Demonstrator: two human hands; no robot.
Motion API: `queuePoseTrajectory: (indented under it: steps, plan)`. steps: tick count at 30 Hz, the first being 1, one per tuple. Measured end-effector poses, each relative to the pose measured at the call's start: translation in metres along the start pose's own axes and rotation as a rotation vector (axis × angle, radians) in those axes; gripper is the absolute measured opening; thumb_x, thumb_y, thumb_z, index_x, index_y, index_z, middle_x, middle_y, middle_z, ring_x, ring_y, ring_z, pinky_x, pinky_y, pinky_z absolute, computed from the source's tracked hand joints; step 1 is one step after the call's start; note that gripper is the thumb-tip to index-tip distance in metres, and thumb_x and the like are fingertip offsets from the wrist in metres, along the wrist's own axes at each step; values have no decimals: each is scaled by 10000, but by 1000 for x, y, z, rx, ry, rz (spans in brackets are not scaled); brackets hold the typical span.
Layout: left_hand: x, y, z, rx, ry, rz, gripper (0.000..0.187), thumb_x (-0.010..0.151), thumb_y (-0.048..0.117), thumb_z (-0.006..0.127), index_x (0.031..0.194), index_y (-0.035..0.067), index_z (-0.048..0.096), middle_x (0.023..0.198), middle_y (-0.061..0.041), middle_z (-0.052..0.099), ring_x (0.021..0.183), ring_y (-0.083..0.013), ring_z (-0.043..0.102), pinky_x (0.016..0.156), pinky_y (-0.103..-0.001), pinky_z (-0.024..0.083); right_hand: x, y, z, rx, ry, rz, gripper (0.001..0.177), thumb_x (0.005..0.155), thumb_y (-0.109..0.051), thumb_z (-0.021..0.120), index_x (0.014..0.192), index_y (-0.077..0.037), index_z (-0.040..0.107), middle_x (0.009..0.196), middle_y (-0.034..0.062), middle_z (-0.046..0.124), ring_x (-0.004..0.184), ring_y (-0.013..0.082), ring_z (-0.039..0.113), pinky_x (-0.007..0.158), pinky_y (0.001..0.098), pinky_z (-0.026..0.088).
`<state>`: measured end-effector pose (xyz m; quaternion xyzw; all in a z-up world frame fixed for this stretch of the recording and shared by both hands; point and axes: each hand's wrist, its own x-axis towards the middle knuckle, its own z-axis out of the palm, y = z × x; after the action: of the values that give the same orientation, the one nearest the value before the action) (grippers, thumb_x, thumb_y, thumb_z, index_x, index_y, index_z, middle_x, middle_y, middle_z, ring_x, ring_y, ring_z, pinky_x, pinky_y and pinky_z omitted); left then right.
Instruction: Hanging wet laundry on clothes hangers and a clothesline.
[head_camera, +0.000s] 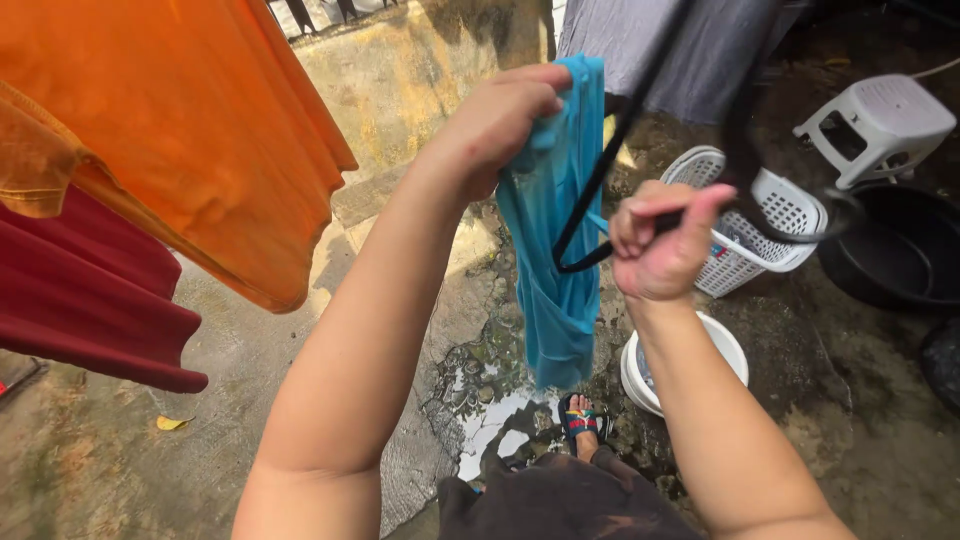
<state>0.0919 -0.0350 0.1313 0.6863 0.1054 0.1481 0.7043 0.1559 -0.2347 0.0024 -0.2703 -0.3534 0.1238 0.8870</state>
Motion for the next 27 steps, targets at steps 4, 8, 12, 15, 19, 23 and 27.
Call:
queuePoseTrajectory:
  steps: [4, 8, 12, 15, 19, 23, 27]
  plan:
    - [-6, -16, -11, 100, -42, 51, 392, 845, 144, 624, 1205, 44, 740, 1034, -34, 708, 911, -128, 628, 803, -293, 528, 6, -15, -10, -230, -163, -8, 666, 1060, -632, 515, 819, -21, 622, 649, 26, 389, 478, 112, 352, 448, 247, 286]
    - [-8, 2, -45, -24, -24, 109, 362, 867, 110, 614, 1208, 35, 714, 1021, -40, 663, 913, -155, 625, 803, -310, 538, 7, -9, -77, -647, -121, 263, 635, 1049, -573, 554, 762, -21, 681, 605, 17, 467, 512, 105, 416, 473, 256, 290]
    - [-14, -25, -73, 314, 90, 16, 362, 879, 92, 544, 1164, 121, 764, 997, -73, 693, 882, -206, 646, 800, -346, 543, -1, -14, -108, -1052, -160, 400, 577, 1043, -511, 579, 743, -34, 703, 629, 37, 568, 574, 126, 509, 543, 282, 383]
    - [-20, -60, -79, 1090, 317, 211, 293, 836, 81, 632, 1052, 147, 818, 1124, -164, 636, 1003, -360, 662, 866, -445, 529, 24, -34, -85, -1312, -409, 387, 512, 982, -499, 613, 740, -63, 729, 677, -3, 681, 664, 120, 627, 642, 304, 478]
    - [-27, -76, -82, 1188, 292, 167, 262, 863, 63, 621, 979, 166, 833, 1213, -197, 596, 1027, -408, 650, 864, -481, 518, 43, -54, -33, -1448, -432, 538, 524, 941, -521, 642, 717, -57, 738, 665, 42, 664, 656, 198, 615, 607, 366, 482]
    - [-36, -67, -67, 1271, 192, 275, 227, 894, 116, 645, 998, 199, 829, 1098, -164, 635, 1011, -386, 659, 876, -481, 525, 48, -54, 15, -1752, -473, 942, 569, 888, -591, 663, 741, -53, 781, 616, 105, 679, 631, 258, 676, 656, 373, 520]
    - [-33, -82, -51, 1394, 147, 630, 292, 809, 40, 640, 962, 201, 829, 1064, -88, 678, 1095, -374, 663, 852, -461, 545, 57, -43, 27, -1799, -504, 832, 520, 906, -584, 625, 807, -101, 791, 639, 101, 690, 632, 287, 668, 687, 396, 523]
